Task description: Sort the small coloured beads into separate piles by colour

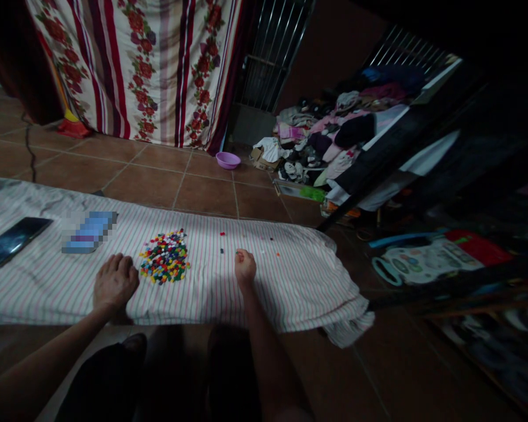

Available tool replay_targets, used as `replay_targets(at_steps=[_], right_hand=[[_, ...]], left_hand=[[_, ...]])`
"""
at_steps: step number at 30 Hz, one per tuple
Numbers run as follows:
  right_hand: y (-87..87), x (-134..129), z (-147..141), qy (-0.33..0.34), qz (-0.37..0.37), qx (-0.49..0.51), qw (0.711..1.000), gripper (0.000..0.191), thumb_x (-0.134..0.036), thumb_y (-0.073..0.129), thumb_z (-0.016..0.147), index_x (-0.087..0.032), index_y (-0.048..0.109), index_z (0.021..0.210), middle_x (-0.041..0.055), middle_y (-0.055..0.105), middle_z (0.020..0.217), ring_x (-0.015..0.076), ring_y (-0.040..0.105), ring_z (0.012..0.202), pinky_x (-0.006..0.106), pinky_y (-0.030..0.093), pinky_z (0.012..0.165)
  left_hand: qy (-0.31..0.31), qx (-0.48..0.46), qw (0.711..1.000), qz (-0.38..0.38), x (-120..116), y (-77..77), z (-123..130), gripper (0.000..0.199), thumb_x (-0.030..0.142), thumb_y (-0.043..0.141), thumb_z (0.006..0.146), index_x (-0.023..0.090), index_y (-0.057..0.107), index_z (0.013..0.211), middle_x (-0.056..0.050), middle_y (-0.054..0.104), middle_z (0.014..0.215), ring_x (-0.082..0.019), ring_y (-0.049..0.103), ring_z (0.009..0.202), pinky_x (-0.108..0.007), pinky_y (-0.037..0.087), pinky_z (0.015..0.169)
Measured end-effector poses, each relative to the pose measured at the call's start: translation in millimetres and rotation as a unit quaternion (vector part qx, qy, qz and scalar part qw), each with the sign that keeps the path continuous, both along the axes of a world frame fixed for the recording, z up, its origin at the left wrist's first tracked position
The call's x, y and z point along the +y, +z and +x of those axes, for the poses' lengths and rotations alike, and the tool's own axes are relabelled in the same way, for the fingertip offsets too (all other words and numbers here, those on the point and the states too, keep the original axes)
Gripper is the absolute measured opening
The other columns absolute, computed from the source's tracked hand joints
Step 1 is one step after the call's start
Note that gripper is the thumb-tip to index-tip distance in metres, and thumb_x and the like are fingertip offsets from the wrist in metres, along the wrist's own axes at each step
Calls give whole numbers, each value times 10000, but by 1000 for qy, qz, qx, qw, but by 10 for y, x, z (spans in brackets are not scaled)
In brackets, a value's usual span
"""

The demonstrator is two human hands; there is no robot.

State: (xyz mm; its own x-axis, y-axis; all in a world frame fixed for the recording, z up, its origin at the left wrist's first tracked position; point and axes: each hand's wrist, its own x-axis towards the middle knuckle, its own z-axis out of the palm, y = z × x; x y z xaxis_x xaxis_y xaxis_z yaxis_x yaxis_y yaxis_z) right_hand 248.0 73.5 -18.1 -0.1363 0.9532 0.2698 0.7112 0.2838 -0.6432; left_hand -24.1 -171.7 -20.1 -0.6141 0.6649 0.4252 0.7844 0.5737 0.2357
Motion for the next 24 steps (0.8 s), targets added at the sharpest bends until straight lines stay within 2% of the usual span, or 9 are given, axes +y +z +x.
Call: replay_targets(at_steps=[2, 6, 13, 24], right_hand=[[4, 82, 77, -21, -9, -18, 1000, 326, -201, 481, 810, -149, 741, 1000, 85, 719, 865, 194, 658, 815, 280, 504, 773], [3, 191, 102, -7, -21, -47, 999, 356, -176, 504, 787, -184, 722, 1069, 59, 731, 884, 187, 658, 836, 268, 489, 781], [26, 278, 61, -8, -52, -123, 991, 326, -129, 523, 808, -209, 737, 1041, 57, 739, 935, 184, 660, 888, 253, 458, 766], [78, 374, 86, 1, -113, -127, 985, 339, -150, 522, 827, -224, 734, 1081, 48, 749, 1009, 188, 672, 930, 262, 467, 801]], left_hand=[[0, -7, 1000, 8, 1, -6, -3, 294, 273, 407, 898, 154, 622, 1058, -190, 606, 1274, -335, 502, 1287, -510, 392, 1087], [-1, -24, 999, 25, 3, -21, -6, 277, 273, 413, 893, 179, 617, 1054, -161, 608, 1266, -317, 492, 1297, -506, 382, 1103], [4, -14, 1000, 6, 3, -23, -7, 310, 272, 408, 898, 142, 621, 1083, -198, 595, 1296, -335, 487, 1311, -504, 384, 1104], [17, -26, 999, -8, 16, 9, 9, 333, 278, 396, 906, 130, 625, 1096, -207, 585, 1335, -343, 481, 1321, -500, 377, 1104]])
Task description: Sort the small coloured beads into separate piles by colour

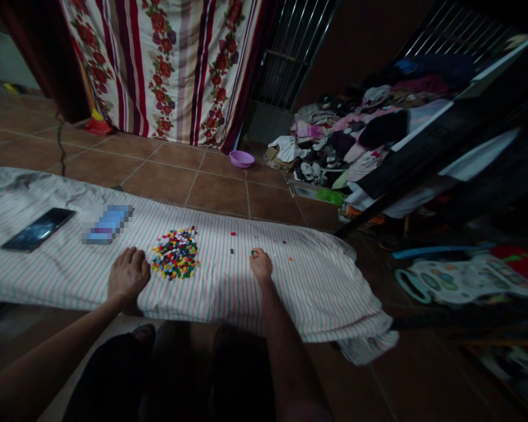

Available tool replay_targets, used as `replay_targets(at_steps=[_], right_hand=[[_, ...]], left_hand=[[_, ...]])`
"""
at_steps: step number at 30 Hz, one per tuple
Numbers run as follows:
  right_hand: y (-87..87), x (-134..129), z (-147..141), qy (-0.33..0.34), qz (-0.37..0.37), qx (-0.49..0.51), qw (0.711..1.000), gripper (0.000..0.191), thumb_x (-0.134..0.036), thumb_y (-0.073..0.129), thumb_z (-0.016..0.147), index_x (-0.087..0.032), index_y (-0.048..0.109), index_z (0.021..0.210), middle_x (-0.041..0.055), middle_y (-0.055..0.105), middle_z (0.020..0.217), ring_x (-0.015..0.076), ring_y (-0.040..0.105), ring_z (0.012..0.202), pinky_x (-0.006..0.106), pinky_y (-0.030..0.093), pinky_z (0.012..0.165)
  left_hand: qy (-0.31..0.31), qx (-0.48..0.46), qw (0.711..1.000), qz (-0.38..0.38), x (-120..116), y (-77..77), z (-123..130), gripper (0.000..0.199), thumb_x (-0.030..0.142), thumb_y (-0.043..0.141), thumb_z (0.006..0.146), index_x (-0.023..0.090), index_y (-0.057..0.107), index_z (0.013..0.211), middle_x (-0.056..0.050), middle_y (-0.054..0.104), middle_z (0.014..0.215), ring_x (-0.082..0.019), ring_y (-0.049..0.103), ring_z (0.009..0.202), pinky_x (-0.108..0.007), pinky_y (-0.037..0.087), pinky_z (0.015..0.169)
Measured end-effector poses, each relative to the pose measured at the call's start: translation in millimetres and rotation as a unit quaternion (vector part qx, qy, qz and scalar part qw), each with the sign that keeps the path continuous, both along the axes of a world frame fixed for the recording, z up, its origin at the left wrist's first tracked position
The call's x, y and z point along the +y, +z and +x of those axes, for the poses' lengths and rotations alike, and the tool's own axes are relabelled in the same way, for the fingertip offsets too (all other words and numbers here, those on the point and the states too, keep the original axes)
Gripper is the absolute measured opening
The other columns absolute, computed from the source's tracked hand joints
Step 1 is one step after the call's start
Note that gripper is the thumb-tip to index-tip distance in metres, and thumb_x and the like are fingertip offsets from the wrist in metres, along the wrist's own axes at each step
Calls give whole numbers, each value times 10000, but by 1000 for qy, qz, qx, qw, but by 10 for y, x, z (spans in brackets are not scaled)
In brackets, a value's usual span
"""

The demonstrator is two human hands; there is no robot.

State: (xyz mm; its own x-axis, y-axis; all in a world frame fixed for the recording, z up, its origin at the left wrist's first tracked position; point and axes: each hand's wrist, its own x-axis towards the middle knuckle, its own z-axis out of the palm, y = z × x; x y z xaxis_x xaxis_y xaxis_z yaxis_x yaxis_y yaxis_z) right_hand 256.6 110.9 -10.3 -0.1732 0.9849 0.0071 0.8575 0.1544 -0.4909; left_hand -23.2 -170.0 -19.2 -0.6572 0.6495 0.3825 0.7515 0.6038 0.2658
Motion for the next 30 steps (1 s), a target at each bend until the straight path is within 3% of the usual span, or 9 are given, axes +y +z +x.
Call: replay_targets(at_steps=[5, 10, 19, 25, 30], right_hand=[[16, 20, 26, -1, -2, 21, 1000, 377, -138, 506, 799, -212, 746, 1081, 55, 752, 983, 192, 675, 920, 271, 485, 823], [22, -22, -5, 9, 46, 58, 997, 361, -173, 460, 815, -181, 756, 1021, 79, 737, 981, 196, 669, 910, 285, 493, 859], [8, -456, -563, 177, 74, 164, 968, 251, -186, 511, 810, -196, 744, 906, 61, 691, 907, 166, 633, 766, 296, 520, 805], [-32, -858, -1010, 310, 39, 137, 940, 245, -135, 563, 842, -228, 750, 970, 22, 649, 886, 145, 628, 817, 254, 507, 793], [-52, -1049, -1214, 329, 33, 75, 941, 262, -131, 606, 847, -252, 743, 1034, 24, 650, 971, 141, 633, 833, 247, 496, 826]], left_hand=[[-6, 12, 1000, -3, -4, -5, -6, 338, 269, 390, 909, 121, 633, 1093, -209, 599, 1311, -347, 486, 1314, -499, 381, 1098], [-8, 11, 1000, 5, -2, -37, -16, 346, 256, 414, 904, 112, 637, 1126, -219, 591, 1333, -344, 481, 1327, -504, 366, 1116], [2, 4, 1000, -2, 9, -51, -20, 356, 256, 421, 914, 97, 646, 1140, -221, 587, 1354, -350, 478, 1343, -496, 365, 1124], [-2, 8, 1000, 2, 11, -32, -17, 342, 246, 421, 910, 106, 647, 1124, -219, 595, 1343, -350, 487, 1334, -507, 380, 1113], [6, 4, 1000, 1, 16, -34, -13, 347, 245, 415, 910, 100, 643, 1129, -219, 593, 1343, -350, 490, 1331, -501, 378, 1116]])
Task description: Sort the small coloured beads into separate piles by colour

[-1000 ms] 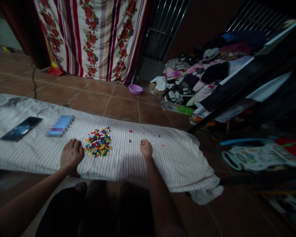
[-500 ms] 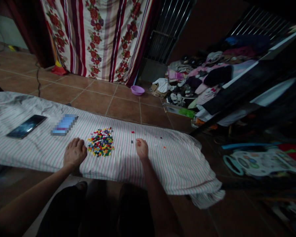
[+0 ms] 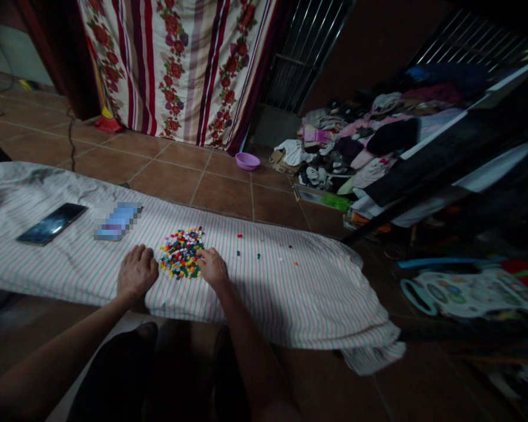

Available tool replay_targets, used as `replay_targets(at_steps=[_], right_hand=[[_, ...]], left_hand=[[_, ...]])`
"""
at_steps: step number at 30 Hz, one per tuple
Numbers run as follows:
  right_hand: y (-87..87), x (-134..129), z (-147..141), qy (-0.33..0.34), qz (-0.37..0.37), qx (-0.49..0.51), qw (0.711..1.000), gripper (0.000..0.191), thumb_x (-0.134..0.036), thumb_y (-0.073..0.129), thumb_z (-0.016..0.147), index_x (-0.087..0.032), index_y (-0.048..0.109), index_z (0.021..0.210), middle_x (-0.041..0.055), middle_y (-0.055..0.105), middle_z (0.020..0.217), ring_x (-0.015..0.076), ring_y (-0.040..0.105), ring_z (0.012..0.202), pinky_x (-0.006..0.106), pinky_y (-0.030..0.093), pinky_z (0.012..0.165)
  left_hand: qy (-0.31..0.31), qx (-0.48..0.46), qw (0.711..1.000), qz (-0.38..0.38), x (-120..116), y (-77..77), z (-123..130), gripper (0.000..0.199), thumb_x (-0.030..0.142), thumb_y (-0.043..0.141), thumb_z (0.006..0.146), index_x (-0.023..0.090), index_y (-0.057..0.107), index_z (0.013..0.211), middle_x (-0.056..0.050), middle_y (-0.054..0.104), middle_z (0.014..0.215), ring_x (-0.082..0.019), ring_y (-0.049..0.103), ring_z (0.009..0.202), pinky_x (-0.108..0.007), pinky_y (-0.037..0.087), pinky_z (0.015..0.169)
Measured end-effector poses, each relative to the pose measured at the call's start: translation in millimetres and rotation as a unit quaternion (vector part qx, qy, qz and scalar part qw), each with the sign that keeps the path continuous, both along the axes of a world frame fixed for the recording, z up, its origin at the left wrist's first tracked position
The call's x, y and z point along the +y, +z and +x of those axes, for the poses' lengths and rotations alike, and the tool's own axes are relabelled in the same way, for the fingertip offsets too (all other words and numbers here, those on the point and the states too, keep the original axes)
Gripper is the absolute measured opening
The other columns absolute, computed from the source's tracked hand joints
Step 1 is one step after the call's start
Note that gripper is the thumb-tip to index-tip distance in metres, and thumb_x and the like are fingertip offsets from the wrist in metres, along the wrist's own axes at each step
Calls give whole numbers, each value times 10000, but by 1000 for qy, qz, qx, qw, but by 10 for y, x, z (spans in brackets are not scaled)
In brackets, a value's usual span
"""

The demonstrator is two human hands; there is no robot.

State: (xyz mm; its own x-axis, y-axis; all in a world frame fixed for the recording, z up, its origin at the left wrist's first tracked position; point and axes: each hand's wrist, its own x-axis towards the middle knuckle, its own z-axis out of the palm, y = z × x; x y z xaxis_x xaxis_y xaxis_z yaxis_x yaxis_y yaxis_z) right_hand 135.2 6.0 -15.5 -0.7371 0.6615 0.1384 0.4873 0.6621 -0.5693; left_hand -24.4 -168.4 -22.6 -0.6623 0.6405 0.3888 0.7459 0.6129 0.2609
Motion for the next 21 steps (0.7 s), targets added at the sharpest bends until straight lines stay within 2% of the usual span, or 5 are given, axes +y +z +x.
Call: replay_targets(at_steps=[4, 13, 21], right_hand=[[-20, -35, -53, -10, -2, -6, 1000, 214, -143, 624, 855, -261, 734, 996, 18, 648, 972, 144, 638, 845, 244, 496, 819], [-55, -66, 41, -13, -14, 64, 998, 230, -84, 570, 826, -236, 698, 943, 9, 645, 963, 132, 621, 788, 254, 501, 789], [-55, -74, 155, -17, -19, 98, 995, 219, -135, 529, 871, -224, 701, 974, 33, 686, 974, 162, 647, 902, 285, 509, 867]], left_hand=[[-2, 8, 1000, 0, -5, 13, 8, 343, 248, 405, 914, 104, 642, 1115, -207, 597, 1335, -352, 493, 1325, -494, 384, 1110], [-10, -2, 1000, -3, -13, 23, 12, 359, 257, 399, 920, 91, 635, 1133, -224, 582, 1346, -354, 476, 1334, -495, 360, 1123], [-14, -2, 1000, 11, -23, 34, 12, 319, 257, 405, 905, 130, 636, 1086, -205, 593, 1326, -347, 480, 1323, -515, 380, 1100]])
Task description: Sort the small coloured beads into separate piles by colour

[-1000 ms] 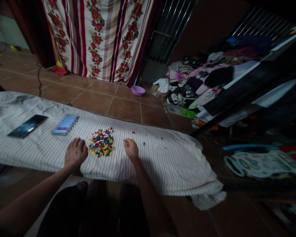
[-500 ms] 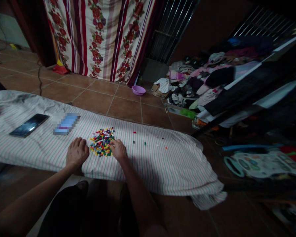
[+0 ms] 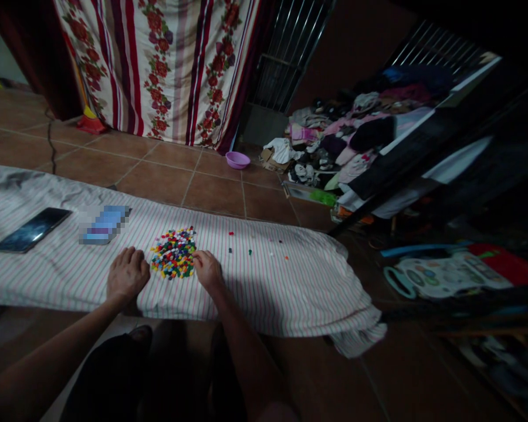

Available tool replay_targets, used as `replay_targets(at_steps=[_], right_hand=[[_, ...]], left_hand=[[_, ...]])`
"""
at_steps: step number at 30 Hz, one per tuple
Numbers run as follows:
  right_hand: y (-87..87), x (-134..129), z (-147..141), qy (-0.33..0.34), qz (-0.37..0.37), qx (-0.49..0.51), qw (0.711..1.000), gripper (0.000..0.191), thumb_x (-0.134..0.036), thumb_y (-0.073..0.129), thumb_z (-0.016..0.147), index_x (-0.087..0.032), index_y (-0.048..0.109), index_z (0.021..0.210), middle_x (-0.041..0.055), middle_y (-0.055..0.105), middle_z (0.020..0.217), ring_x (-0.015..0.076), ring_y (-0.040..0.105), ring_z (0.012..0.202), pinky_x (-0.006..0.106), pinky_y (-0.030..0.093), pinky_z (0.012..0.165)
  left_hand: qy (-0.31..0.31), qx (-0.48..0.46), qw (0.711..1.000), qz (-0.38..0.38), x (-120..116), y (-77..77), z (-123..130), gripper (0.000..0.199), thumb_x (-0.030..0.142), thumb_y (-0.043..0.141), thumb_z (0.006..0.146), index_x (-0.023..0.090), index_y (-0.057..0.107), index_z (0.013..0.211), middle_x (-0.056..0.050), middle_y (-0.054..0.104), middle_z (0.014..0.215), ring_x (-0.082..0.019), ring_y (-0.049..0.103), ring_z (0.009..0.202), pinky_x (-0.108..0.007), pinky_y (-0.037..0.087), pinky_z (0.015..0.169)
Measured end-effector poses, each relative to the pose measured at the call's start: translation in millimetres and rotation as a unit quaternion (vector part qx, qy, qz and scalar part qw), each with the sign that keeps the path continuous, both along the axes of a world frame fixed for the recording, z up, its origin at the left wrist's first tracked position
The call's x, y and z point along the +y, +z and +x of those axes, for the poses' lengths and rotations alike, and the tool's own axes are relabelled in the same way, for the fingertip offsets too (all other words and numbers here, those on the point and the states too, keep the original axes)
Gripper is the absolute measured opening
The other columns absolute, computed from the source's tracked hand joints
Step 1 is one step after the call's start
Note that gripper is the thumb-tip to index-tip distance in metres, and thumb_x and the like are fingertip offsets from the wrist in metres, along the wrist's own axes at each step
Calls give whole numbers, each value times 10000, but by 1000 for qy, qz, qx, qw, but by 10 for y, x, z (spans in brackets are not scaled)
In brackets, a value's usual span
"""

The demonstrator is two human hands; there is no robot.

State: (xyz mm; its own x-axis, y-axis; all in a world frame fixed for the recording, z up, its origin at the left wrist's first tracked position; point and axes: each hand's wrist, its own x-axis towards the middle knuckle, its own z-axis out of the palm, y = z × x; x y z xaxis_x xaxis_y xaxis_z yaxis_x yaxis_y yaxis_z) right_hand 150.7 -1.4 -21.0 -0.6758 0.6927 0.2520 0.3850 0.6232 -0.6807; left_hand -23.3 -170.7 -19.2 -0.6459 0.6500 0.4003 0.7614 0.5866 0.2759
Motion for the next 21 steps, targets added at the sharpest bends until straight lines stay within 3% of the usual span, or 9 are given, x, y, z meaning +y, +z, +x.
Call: replay_targets(at_steps=[4, 13, 21], right_hand=[[7, 106, 164, -50, -8, 10, 999, 220, -208, 508, 908, -221, 708, 999, 44, 703, 996, 169, 661, 941, 292, 514, 883], [-56, 523, 595, -210, 10, 5, 978, 214, -233, 537, 831, -210, 718, 943, 49, 704, 910, 174, 655, 798, 292, 521, 792], [-156, 701, 626, -237, 21, -52, 970, 318, -198, 565, 807, -200, 673, 1107, 36, 713, 917, 164, 640, 792, 285, 489, 799]], left_hand=[[-6, -7, 1000, 9, -6, -10, -6, 312, 263, 416, 894, 133, 634, 1076, -205, 593, 1316, -348, 481, 1319, -514, 376, 1103], [-4, 7, 1000, 14, -3, -31, -12, 306, 256, 429, 884, 150, 641, 1077, -196, 602, 1307, -344, 487, 1307, -520, 385, 1088], [3, 24, 1000, -2, 3, -33, -11, 313, 272, 406, 910, 136, 642, 1062, -208, 605, 1304, -353, 492, 1309, -508, 402, 1074]])
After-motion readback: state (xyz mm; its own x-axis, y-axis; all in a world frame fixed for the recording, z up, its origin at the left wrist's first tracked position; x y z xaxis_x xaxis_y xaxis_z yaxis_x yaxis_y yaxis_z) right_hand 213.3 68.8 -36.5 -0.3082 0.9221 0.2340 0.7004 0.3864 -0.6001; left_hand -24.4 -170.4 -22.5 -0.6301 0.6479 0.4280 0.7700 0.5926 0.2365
